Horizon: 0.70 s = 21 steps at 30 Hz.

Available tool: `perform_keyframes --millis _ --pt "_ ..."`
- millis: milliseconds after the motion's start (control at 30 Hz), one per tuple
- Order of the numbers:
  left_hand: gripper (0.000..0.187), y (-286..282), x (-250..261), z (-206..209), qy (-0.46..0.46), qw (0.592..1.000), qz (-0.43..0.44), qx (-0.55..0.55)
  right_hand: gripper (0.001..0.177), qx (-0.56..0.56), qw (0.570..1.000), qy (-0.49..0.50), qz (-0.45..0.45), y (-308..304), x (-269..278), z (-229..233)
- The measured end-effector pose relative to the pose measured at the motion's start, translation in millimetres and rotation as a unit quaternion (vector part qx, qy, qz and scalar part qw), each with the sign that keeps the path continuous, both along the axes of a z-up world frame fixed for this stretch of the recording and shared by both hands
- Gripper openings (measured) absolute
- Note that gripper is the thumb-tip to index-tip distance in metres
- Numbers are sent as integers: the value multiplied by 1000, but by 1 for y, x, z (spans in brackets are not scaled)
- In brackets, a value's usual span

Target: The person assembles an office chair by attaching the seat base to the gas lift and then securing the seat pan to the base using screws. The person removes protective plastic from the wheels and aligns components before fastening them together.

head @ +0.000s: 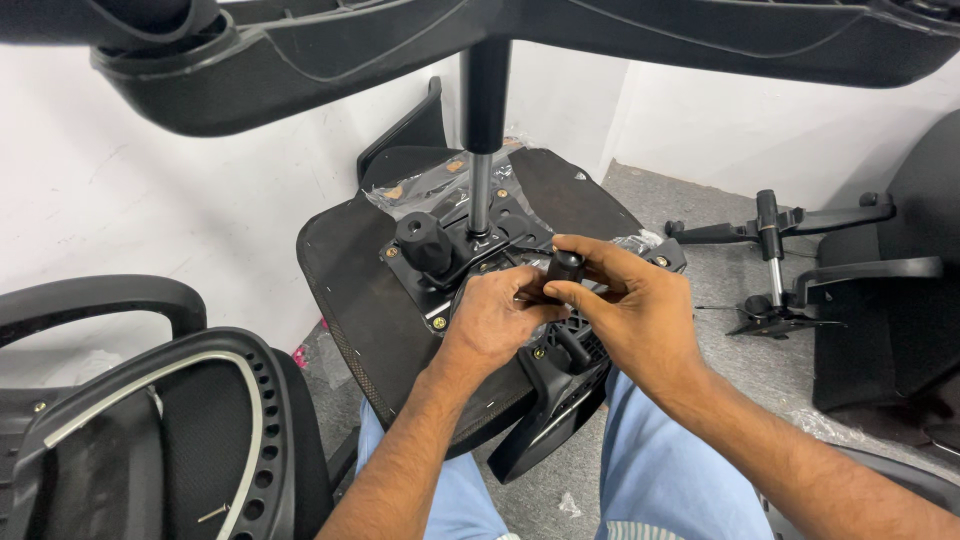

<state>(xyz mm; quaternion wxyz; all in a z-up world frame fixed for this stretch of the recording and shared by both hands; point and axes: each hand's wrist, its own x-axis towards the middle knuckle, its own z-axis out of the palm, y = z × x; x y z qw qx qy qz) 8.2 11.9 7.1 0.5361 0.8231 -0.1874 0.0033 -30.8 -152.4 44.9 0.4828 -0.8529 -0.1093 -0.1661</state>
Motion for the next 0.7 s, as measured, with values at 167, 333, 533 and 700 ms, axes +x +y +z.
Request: perform_keyframes --millis 167,333,533,700 --pt "26 -1 -1 -3 13 1000 2 -5 44 -10 998 45 30 -5 7 4" --pt "27 -4 -2 -13 -15 998 4 -57 44 -9 984 104 142 -20 20 15" --pt "31 -10 -13 -18 -42 994 42 -95 49 7 960 132 248 -31 30 16" --pt "30 -19 -19 -11 -13 994 80 -69 44 20 963 124 237 -31 34 12"
